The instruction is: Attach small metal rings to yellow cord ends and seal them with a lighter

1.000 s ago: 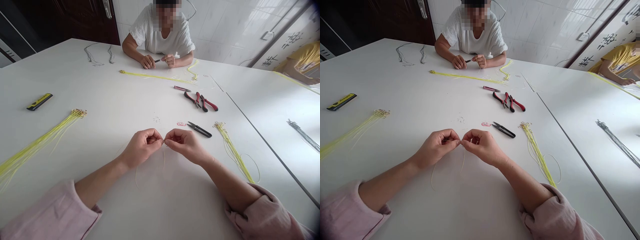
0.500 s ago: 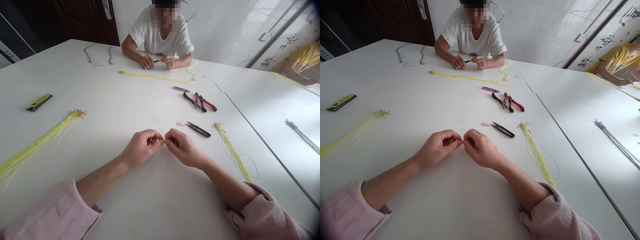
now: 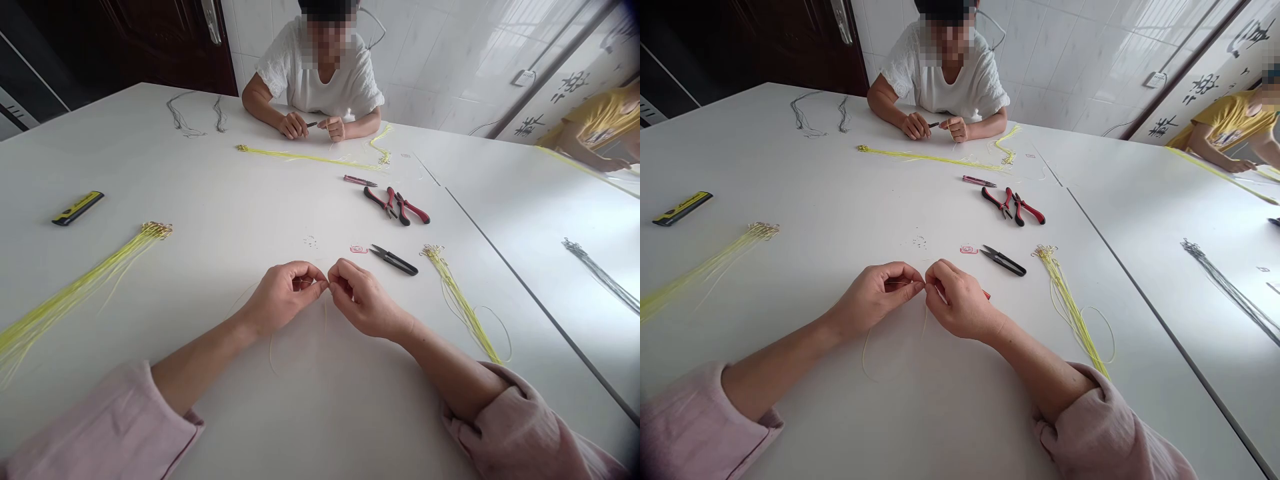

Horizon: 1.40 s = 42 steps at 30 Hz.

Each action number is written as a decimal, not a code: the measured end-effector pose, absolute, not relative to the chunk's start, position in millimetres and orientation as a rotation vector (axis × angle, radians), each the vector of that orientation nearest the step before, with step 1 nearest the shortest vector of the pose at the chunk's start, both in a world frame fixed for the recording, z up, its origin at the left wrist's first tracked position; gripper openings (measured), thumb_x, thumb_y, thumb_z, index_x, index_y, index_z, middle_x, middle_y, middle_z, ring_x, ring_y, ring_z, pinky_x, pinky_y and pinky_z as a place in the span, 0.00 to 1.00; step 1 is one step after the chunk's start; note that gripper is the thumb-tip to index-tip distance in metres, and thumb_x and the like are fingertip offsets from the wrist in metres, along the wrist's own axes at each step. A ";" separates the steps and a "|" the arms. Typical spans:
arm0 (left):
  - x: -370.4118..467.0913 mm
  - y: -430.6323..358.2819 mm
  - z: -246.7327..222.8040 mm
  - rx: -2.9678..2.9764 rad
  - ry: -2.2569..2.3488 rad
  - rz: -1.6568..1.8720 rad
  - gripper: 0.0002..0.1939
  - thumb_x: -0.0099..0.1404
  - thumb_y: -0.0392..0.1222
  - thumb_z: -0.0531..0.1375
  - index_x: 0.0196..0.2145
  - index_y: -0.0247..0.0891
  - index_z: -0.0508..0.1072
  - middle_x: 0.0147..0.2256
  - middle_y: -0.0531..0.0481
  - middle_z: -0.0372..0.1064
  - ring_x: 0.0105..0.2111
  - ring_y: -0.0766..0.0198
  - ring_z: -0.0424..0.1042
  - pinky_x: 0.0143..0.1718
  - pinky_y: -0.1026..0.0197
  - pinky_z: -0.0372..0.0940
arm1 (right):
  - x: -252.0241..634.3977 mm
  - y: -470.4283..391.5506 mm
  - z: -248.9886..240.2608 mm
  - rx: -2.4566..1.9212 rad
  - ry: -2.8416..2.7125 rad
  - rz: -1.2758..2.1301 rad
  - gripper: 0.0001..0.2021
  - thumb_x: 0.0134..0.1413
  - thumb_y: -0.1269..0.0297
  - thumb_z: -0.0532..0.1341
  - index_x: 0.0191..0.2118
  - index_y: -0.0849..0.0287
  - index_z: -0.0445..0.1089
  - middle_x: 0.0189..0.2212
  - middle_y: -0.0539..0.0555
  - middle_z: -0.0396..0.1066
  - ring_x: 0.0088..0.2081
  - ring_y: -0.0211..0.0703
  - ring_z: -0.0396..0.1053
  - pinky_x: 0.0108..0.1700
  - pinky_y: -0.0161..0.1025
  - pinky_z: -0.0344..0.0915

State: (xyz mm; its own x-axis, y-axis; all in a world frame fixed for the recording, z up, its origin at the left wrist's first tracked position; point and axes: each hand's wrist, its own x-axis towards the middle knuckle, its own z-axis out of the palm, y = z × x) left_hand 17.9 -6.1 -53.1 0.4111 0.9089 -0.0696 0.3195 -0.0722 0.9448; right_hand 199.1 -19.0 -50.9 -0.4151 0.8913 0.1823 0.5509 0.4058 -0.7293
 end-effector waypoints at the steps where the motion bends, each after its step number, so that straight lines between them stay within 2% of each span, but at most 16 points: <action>1: 18.0 -6.5 -52.5 1.619 1.101 0.712 0.12 0.61 0.49 0.57 0.34 0.39 0.74 0.28 0.51 0.69 0.27 0.66 0.64 0.26 0.64 0.59 | 198.8 -18.9 -51.4 -1.222 -2.090 0.789 0.06 0.53 0.73 0.51 0.29 0.57 0.51 0.25 0.47 0.54 0.23 0.33 0.48 0.25 0.33 0.48; 8: 18.6 -6.7 -54.0 1.616 1.100 0.706 0.10 0.61 0.47 0.57 0.33 0.39 0.73 0.27 0.52 0.66 0.27 0.67 0.62 0.27 0.64 0.58 | 196.6 -18.7 -55.7 -1.234 -2.047 0.756 0.08 0.47 0.74 0.52 0.27 0.56 0.49 0.24 0.46 0.53 0.23 0.32 0.47 0.24 0.33 0.47; 12: 18.2 -6.3 -53.8 1.611 1.094 0.715 0.08 0.61 0.45 0.57 0.31 0.39 0.71 0.25 0.55 0.62 0.24 0.69 0.58 0.25 0.65 0.55 | 194.3 -18.8 -56.5 -1.247 -1.999 0.782 0.07 0.48 0.73 0.53 0.27 0.57 0.52 0.23 0.46 0.53 0.23 0.32 0.48 0.24 0.33 0.48; 18: 17.0 -4.5 -51.6 1.528 1.096 0.785 0.08 0.62 0.46 0.58 0.30 0.38 0.71 0.26 0.54 0.63 0.26 0.69 0.59 0.27 0.65 0.56 | 197.0 -16.1 -56.2 -1.325 -1.636 1.004 0.06 0.56 0.65 0.53 0.29 0.57 0.57 0.22 0.46 0.54 0.23 0.33 0.51 0.25 0.33 0.51; 24: 15.9 -4.2 -50.7 1.465 1.095 0.872 0.10 0.62 0.47 0.57 0.30 0.39 0.71 0.26 0.55 0.61 0.27 0.68 0.58 0.29 0.66 0.56 | 196.2 -17.5 -52.5 -1.380 -1.555 1.280 0.11 0.56 0.57 0.56 0.30 0.58 0.63 0.21 0.46 0.54 0.23 0.33 0.49 0.23 0.32 0.48; 31: 16.4 -4.6 -50.5 1.474 1.084 0.843 0.09 0.62 0.46 0.56 0.29 0.39 0.70 0.26 0.54 0.61 0.27 0.68 0.60 0.28 0.65 0.57 | 193.3 -20.0 -50.8 -1.343 -1.530 1.384 0.10 0.54 0.58 0.58 0.28 0.59 0.62 0.22 0.46 0.55 0.23 0.32 0.50 0.23 0.32 0.48; 38: 16.8 -5.5 -52.7 1.503 1.072 0.800 0.08 0.62 0.44 0.56 0.29 0.39 0.68 0.24 0.55 0.57 0.24 0.69 0.55 0.25 0.66 0.53 | 192.5 -22.0 -55.3 -1.362 -1.599 1.181 0.07 0.53 0.60 0.59 0.31 0.57 0.64 0.22 0.46 0.57 0.23 0.32 0.51 0.23 0.33 0.49; 42: 17.9 -6.9 -52.5 1.523 1.068 0.781 0.07 0.62 0.43 0.56 0.28 0.39 0.67 0.23 0.56 0.55 0.23 0.70 0.52 0.24 0.66 0.51 | 193.2 -22.2 -54.0 -1.333 -1.618 1.176 0.05 0.53 0.64 0.57 0.29 0.58 0.62 0.22 0.47 0.58 0.23 0.32 0.52 0.23 0.33 0.50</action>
